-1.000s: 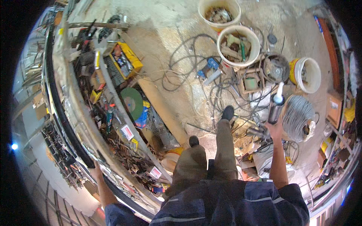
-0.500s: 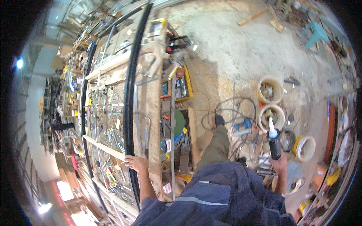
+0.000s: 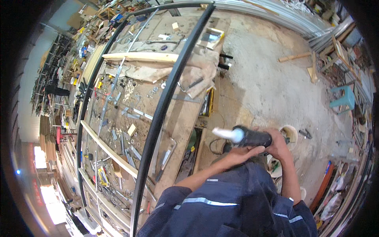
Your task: The person carries a large tabletop with a coworker and sets it aside. Then the person assembles a metal frame by placing wooden supports and using a cordless drill to fasten the frame components together.
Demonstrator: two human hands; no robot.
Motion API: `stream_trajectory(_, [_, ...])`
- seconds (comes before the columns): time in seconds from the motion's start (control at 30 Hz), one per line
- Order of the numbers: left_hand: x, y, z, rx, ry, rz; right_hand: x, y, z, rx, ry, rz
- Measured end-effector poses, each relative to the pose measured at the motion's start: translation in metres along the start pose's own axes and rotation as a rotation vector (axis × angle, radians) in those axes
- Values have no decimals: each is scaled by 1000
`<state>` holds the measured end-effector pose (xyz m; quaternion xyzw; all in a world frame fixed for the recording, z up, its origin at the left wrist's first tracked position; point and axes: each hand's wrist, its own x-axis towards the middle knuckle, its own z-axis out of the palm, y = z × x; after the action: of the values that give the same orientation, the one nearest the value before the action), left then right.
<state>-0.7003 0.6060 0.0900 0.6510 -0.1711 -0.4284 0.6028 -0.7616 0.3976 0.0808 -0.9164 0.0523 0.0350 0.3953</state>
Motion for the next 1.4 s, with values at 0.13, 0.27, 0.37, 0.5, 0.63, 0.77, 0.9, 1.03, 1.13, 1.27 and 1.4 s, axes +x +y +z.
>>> stream_trajectory(0.13, [32,8,-16,-161,184,116,71,-13,-14,-15,-63,-112])
stream_trajectory(0.27, [80,42,-44,-260,312,131,132,-4,-34,20,-69,-155])
stream_trajectory(0.37, [123,47,-60,-438,448,149,173,17,-55,190,-76,-142])
stream_trajectory(0.5, [185,46,-86,-565,696,133,218,103,-84,365,-98,35])
stream_trajectory(0.63, [233,97,-110,-564,883,212,245,175,-124,290,-452,388])
stream_trajectory(0.77, [263,144,-133,-650,922,370,279,262,-115,319,-543,354])
stream_trajectory(0.9, [294,193,-165,-820,976,496,352,290,-124,472,-306,178])
stream_trajectory(1.03, [322,228,-199,-985,906,483,455,228,-221,511,-373,312])
stream_trajectory(1.13, [343,238,-230,-1101,815,523,479,199,-280,575,-203,256])
stream_trajectory(1.27, [368,243,-261,-1200,712,521,506,131,-317,902,-219,-31])
stream_trajectory(1.4, [360,253,-274,-1302,716,551,541,70,-334,776,-465,-103])
